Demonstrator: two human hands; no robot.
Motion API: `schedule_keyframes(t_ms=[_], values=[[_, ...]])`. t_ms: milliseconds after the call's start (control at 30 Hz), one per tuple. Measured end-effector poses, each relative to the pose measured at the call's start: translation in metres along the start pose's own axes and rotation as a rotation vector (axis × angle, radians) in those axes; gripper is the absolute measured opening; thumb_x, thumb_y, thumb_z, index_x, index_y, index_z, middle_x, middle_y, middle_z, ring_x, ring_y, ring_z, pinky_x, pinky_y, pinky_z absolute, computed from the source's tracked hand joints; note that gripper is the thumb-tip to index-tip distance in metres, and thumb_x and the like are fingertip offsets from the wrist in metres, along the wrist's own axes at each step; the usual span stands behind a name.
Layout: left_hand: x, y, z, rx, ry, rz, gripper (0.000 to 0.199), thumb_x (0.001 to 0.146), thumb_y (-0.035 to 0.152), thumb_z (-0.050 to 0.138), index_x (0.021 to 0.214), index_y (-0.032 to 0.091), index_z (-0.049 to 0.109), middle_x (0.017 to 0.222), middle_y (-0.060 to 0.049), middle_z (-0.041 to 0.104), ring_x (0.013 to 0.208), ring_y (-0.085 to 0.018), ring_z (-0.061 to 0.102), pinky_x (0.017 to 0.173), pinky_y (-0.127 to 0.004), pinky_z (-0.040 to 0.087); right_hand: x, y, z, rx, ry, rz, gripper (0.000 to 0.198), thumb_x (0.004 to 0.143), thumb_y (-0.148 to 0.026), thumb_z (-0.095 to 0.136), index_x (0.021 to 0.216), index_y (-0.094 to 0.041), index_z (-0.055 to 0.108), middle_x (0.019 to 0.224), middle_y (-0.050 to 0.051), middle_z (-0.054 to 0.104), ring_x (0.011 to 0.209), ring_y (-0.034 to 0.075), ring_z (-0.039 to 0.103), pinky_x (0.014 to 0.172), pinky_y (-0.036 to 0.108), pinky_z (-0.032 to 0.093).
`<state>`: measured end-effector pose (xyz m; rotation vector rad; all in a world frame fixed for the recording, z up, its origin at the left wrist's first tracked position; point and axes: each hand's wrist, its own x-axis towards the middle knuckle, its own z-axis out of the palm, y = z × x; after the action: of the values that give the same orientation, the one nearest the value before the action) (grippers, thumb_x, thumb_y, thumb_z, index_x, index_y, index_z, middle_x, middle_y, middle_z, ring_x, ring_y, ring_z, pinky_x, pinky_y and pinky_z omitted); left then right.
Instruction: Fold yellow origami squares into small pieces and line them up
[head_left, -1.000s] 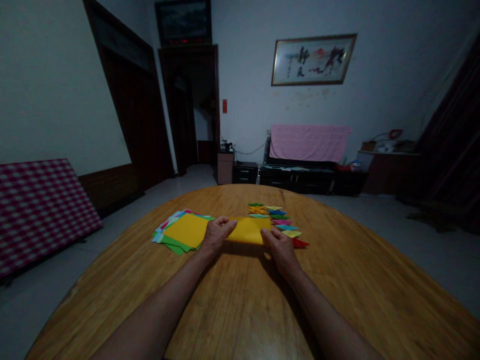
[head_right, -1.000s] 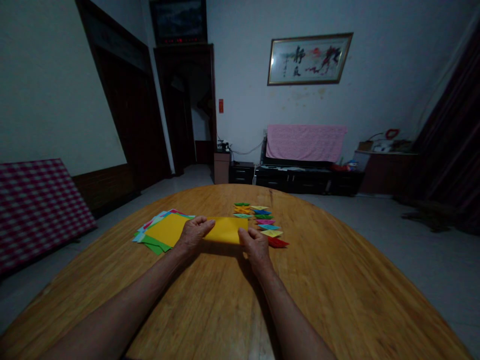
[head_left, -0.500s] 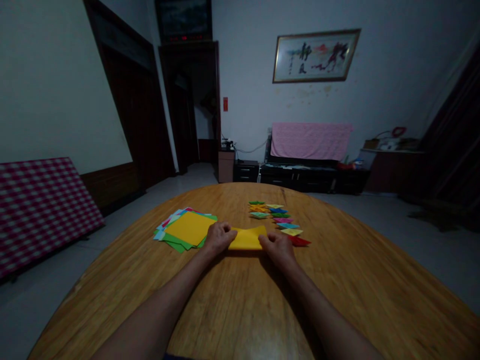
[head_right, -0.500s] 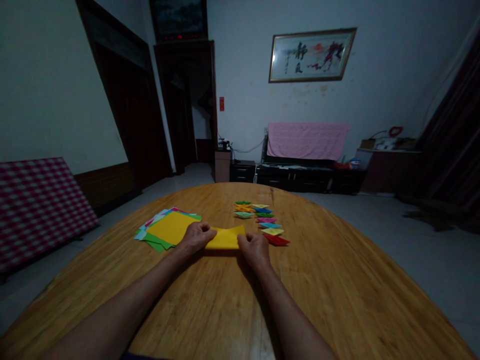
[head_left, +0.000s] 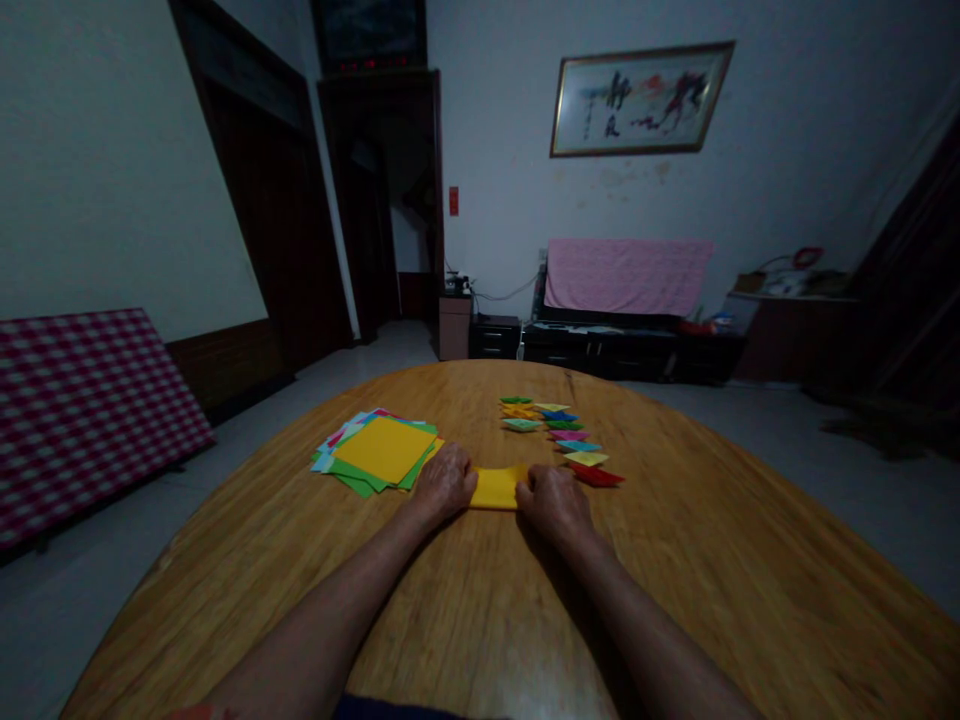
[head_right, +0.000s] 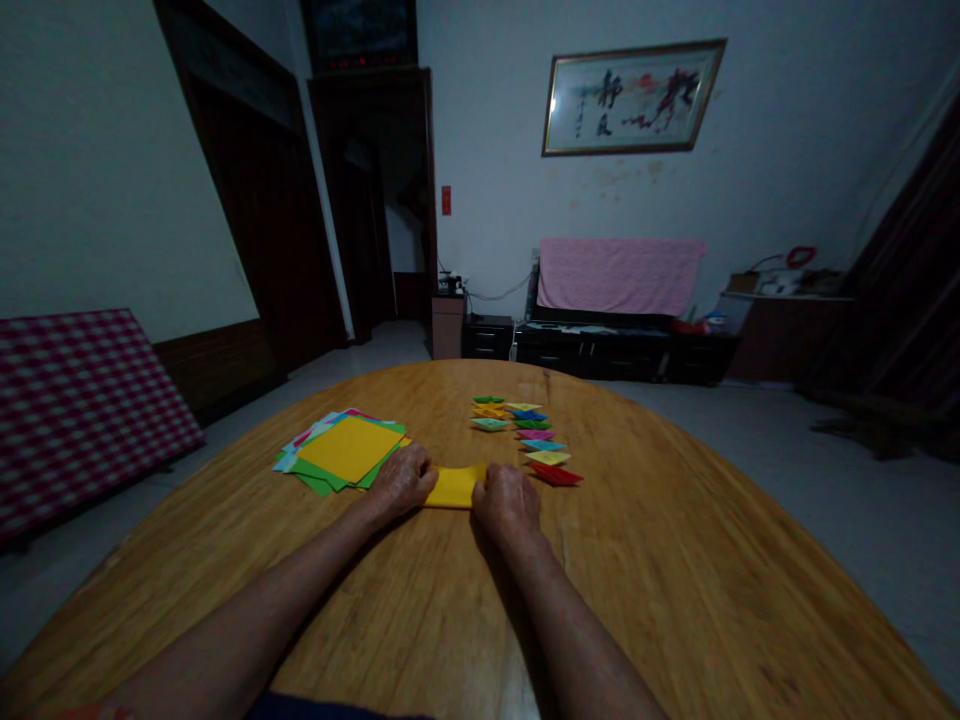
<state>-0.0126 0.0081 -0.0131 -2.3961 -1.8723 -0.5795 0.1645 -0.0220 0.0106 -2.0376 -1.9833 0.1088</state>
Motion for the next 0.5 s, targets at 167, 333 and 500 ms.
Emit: schedule_keyframes(t_ms=[167, 333, 500], values=[[-0.001, 0.001, -0.001, 0.008, -0.001, 0.004, 0.018, 0.082, 0.022, 0.046, 0.083, 0.014, 0.062, 0.089, -0.009, 0.064, 0.085, -0.019, 0.056, 0.075, -0.028, 0.042, -0.002, -0.002, 0.000, 0.016, 0.027, 0.019, 0.032, 0.082, -0.029, 0.055, 0.109, -0.014, 0.061, 0.106, 0.013, 0.065, 0.095, 0.023, 0.061, 0.069, 0.028, 0.040], [-0.001, 0.001, 0.000, -0.008, 0.008, -0.001, 0.016, 0.082, 0.022, 0.046, 0.082, 0.014, 0.061, 0.088, -0.008, 0.063, 0.084, -0.018, 0.056, 0.075, -0.027, 0.042, -0.003, 0.002, 0.005, 0.001, 0.178, -0.181, 0.032, 0.083, -0.020, 0.054, 0.115, -0.017, 0.057, 0.114, 0.010, 0.057, 0.103, 0.021, 0.052, 0.072, 0.026, 0.037], [-0.001, -0.001, 0.002, -0.048, 0.016, 0.000, 0.016, 0.082, 0.023, 0.047, 0.082, 0.015, 0.061, 0.088, -0.008, 0.063, 0.084, -0.018, 0.056, 0.077, -0.027, 0.042, 0.001, 0.005, 0.014, -0.010, 0.063, -0.362, 0.019, 0.088, -0.016, 0.047, 0.086, -0.018, 0.066, 0.091, 0.007, 0.060, 0.082, 0.016, 0.053, 0.066, 0.025, 0.032]])
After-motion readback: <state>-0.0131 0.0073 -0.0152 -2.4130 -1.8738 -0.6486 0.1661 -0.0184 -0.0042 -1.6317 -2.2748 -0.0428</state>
